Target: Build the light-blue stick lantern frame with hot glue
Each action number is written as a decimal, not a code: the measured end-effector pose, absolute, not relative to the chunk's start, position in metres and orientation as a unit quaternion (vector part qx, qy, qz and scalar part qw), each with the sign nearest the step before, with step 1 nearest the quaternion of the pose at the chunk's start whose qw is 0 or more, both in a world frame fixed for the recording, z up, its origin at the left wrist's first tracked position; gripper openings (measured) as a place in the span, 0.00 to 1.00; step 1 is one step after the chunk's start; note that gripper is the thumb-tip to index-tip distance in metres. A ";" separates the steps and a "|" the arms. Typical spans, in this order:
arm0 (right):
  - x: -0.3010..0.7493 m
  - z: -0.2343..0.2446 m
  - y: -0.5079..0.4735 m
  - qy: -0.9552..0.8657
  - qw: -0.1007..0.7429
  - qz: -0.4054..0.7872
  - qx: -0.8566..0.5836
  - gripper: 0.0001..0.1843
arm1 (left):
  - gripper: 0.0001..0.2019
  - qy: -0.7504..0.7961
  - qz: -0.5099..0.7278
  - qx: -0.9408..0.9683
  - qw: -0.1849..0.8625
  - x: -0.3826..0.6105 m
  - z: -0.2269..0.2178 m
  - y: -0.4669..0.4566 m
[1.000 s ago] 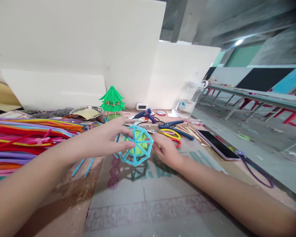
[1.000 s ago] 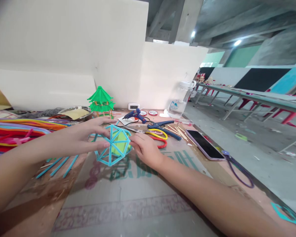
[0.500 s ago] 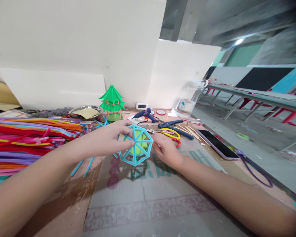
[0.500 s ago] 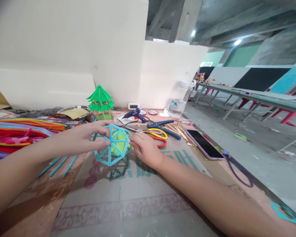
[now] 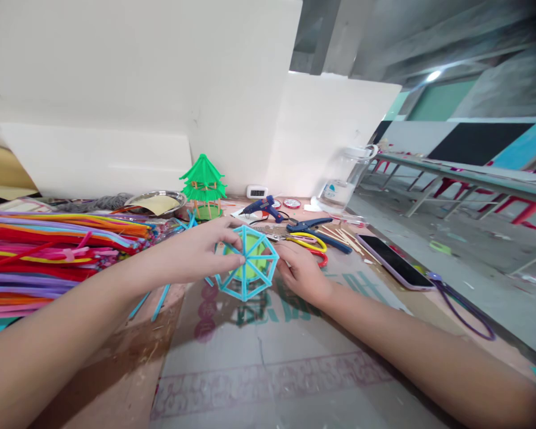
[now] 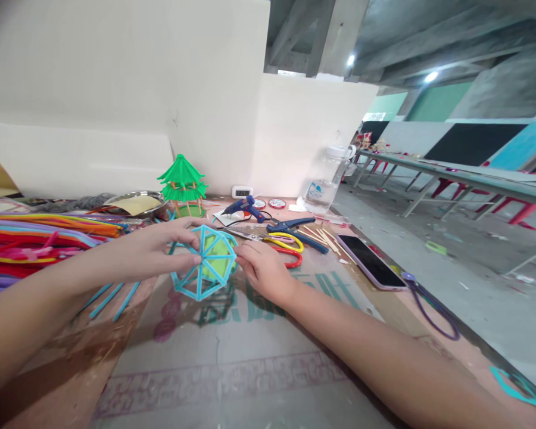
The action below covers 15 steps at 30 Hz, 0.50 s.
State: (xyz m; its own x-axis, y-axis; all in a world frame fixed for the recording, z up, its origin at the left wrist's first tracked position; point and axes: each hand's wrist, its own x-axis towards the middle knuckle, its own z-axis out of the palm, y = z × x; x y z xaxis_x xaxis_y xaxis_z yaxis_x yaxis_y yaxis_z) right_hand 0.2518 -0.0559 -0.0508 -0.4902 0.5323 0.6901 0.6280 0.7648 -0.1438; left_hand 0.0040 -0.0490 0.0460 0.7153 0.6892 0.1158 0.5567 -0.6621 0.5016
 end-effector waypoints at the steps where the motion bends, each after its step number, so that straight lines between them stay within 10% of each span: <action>1: 0.252 -0.051 -0.056 -0.861 0.376 -0.064 -0.337 0.10 | 0.12 0.347 0.151 0.899 0.220 0.004 0.046 -0.049; 15: 0.252 -0.051 -0.054 -0.850 0.372 -0.052 -0.369 0.10 | 0.13 0.301 0.215 0.925 0.089 -0.002 0.052 -0.043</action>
